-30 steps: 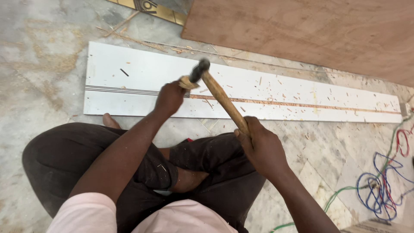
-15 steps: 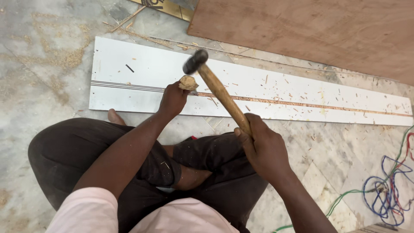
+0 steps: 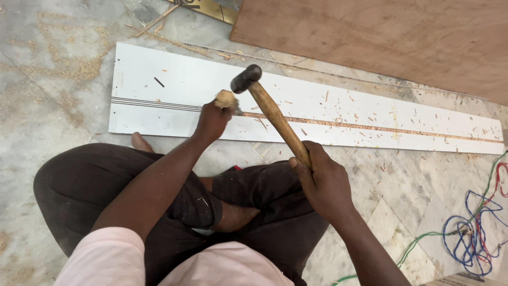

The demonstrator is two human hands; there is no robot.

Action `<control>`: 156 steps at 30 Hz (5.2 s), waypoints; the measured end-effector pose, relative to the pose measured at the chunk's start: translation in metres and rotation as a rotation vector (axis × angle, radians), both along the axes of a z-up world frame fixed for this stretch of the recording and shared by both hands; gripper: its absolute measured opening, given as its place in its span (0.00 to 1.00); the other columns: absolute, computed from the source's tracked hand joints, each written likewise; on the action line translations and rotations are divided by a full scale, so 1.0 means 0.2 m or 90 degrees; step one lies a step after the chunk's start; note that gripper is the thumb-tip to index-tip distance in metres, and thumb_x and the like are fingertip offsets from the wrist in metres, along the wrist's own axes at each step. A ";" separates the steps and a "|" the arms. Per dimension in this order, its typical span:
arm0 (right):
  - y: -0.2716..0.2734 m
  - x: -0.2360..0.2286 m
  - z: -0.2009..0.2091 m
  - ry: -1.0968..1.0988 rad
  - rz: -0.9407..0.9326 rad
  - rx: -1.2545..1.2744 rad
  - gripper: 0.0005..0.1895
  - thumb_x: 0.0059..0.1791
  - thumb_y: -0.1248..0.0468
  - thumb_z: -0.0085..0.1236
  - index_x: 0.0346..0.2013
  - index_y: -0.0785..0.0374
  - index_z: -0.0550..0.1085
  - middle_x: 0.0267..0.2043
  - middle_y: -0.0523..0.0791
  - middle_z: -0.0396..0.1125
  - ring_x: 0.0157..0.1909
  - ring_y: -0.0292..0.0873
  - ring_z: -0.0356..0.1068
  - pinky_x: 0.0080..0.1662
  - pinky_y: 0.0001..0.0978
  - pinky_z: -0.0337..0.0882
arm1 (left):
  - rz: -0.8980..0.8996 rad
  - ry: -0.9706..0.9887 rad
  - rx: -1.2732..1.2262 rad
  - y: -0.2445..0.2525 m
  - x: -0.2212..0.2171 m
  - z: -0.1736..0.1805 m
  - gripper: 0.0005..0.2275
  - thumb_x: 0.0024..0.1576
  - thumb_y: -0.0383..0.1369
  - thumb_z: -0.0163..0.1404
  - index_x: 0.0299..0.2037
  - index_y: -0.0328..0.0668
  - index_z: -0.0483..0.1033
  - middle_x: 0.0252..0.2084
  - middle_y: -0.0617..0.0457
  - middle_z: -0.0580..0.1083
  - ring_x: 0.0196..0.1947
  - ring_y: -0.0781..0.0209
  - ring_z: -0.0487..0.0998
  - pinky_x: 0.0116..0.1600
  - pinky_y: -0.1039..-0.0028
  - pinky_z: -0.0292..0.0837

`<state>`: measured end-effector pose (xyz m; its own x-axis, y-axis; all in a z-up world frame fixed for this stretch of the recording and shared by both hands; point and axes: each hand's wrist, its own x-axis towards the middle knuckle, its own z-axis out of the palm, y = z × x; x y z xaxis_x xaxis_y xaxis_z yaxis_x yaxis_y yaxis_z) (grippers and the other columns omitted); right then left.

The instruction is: The person sits on the floor and uses a hammer and a chisel to carve a groove along a marked line on a long white wooden board. They repeatedly strike the chisel to remove wood chips and deepen the groove.

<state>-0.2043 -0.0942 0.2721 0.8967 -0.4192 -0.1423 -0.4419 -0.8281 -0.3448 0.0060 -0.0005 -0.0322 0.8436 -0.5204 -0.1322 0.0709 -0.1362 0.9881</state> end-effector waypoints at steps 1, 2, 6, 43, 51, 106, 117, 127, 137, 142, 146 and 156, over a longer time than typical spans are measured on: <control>0.00 -0.01 0.00 -0.005 -0.011 0.007 0.20 0.53 0.52 0.54 0.54 0.60 0.70 0.21 0.48 0.70 0.22 0.47 0.72 0.27 0.42 0.67 | 0.026 0.126 -0.114 0.00 0.01 -0.04 0.11 0.65 0.31 0.49 0.54 0.33 0.73 0.47 0.46 0.79 0.46 0.53 0.83 0.49 0.66 0.81; -0.01 -0.03 0.00 -0.042 0.007 0.011 0.19 0.53 0.53 0.54 0.53 0.61 0.70 0.23 0.47 0.70 0.23 0.46 0.72 0.28 0.40 0.67 | 0.050 0.252 -0.227 0.00 0.03 -0.05 0.12 0.64 0.31 0.48 0.55 0.32 0.72 0.49 0.49 0.78 0.48 0.57 0.83 0.50 0.68 0.82; -0.02 -0.09 -0.03 -0.068 -0.082 0.168 0.18 0.54 0.53 0.53 0.51 0.63 0.71 0.23 0.45 0.67 0.23 0.39 0.66 0.26 0.33 0.65 | 0.055 0.263 -0.380 -0.03 0.09 0.06 0.11 0.66 0.30 0.48 0.55 0.33 0.67 0.49 0.49 0.76 0.48 0.58 0.81 0.54 0.66 0.80; -0.66 0.27 -0.87 0.177 0.146 -0.020 0.14 0.51 0.56 0.57 0.49 0.56 0.78 0.44 0.45 0.70 0.37 0.50 0.74 0.40 0.46 0.74 | -0.130 -0.358 0.206 0.00 0.14 0.50 0.24 0.55 0.36 0.60 0.60 0.37 0.69 0.54 0.40 0.73 0.53 0.45 0.73 0.51 0.56 0.71; -1.10 0.38 -0.84 0.233 0.307 -0.148 0.14 0.51 0.52 0.57 0.47 0.52 0.79 0.40 0.41 0.73 0.35 0.47 0.74 0.37 0.43 0.73 | -0.145 -0.260 0.348 0.02 0.16 0.35 0.14 0.58 0.35 0.57 0.51 0.39 0.74 0.54 0.47 0.73 0.57 0.48 0.71 0.58 0.56 0.69; -0.89 0.46 -0.75 0.069 0.354 -0.396 0.05 0.46 0.63 0.62 0.37 0.52 0.80 0.30 0.39 0.71 0.37 0.43 0.70 0.44 0.42 0.67 | -0.200 -0.350 0.155 -0.44 -0.18 0.14 0.27 0.53 0.27 0.55 0.65 0.37 0.65 0.68 0.38 0.64 0.72 0.41 0.59 0.77 0.53 0.43; -0.56 0.17 -0.61 -0.022 0.015 -0.058 0.16 0.49 0.58 0.62 0.47 0.63 0.74 0.45 0.50 0.72 0.48 0.52 0.72 0.49 0.43 0.72 | -0.136 -0.236 0.090 -0.79 -0.27 0.18 0.06 0.60 0.31 0.53 0.45 0.42 0.76 0.40 0.48 0.77 0.49 0.47 0.75 0.58 0.54 0.63; 0.11 -0.06 -0.80 0.310 0.209 0.142 0.37 0.46 0.55 0.69 0.61 0.70 0.63 0.46 0.57 0.68 0.38 0.57 0.73 0.34 0.46 0.74 | -0.163 -0.186 0.085 -0.79 -0.24 0.17 0.08 0.59 0.33 0.52 0.45 0.40 0.77 0.40 0.46 0.76 0.48 0.46 0.75 0.57 0.54 0.63; -0.35 -0.64 -0.55 0.105 -0.310 0.614 0.30 0.40 0.70 0.64 0.57 0.62 0.69 0.36 0.46 0.72 0.28 0.35 0.69 0.31 0.27 0.70 | -0.285 -0.203 0.022 -0.78 -0.12 0.01 0.11 0.63 0.35 0.51 0.48 0.34 0.73 0.44 0.41 0.75 0.48 0.41 0.75 0.52 0.53 0.69; -0.45 -0.59 -0.40 -0.153 -0.544 0.517 0.32 0.39 0.78 0.51 0.55 0.59 0.57 0.44 0.48 0.73 0.23 0.40 0.68 0.22 0.36 0.72 | -0.268 -0.215 0.056 -0.79 -0.18 0.05 0.11 0.59 0.38 0.54 0.43 0.38 0.76 0.39 0.45 0.77 0.45 0.45 0.78 0.50 0.55 0.70; -0.41 -0.39 -0.36 -0.320 -0.586 0.596 0.20 0.50 0.70 0.49 0.57 0.63 0.62 0.41 0.47 0.68 0.24 0.36 0.62 0.22 0.29 0.64 | -0.231 -0.261 0.109 -0.79 -0.26 0.08 0.15 0.53 0.43 0.61 0.39 0.41 0.78 0.36 0.47 0.77 0.42 0.46 0.77 0.49 0.55 0.68; -0.42 -0.35 -0.40 -0.320 -0.577 0.663 0.19 0.54 0.64 0.45 0.58 0.69 0.66 0.40 0.45 0.67 0.23 0.34 0.59 0.21 0.27 0.61 | -0.220 -0.239 0.193 -0.81 -0.32 0.12 0.09 0.51 0.37 0.61 0.37 0.45 0.78 0.38 0.53 0.77 0.48 0.52 0.75 0.56 0.55 0.61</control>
